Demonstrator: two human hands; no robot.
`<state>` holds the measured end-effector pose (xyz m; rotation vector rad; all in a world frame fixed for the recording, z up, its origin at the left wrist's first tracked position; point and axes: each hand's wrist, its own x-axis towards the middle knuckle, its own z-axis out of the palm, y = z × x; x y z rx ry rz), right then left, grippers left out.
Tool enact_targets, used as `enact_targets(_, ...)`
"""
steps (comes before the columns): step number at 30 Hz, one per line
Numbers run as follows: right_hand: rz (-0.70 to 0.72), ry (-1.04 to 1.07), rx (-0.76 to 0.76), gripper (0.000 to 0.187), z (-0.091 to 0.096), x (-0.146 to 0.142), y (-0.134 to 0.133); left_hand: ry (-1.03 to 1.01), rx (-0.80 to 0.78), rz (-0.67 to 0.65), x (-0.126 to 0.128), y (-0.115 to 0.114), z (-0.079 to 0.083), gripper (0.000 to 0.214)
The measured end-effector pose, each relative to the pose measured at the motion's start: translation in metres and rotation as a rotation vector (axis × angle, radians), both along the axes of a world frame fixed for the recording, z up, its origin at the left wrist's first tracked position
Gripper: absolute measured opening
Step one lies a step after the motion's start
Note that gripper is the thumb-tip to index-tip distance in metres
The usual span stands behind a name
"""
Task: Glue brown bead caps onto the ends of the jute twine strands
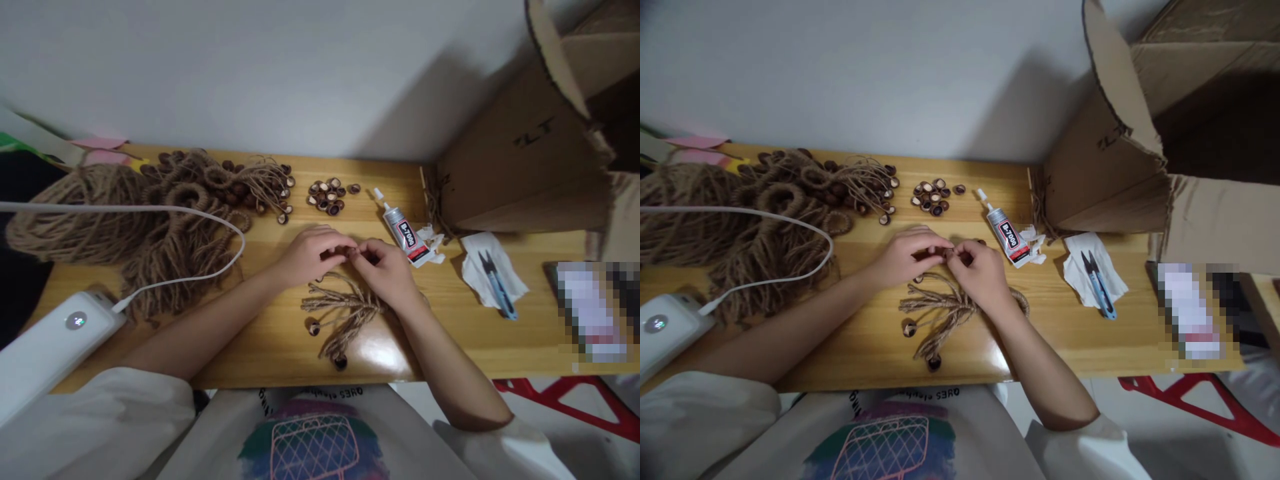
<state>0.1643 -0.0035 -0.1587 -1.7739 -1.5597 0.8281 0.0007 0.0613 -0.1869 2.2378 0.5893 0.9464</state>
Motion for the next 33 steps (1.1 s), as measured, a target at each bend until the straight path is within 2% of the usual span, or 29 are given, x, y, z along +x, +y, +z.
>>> enact_targets(33,0.002,0.012,0.0,0.022,-0.0017,0.0008,0.0016,-0.009,0.002,-0.004,0.0006,-0.0003,0.0015,0.019)
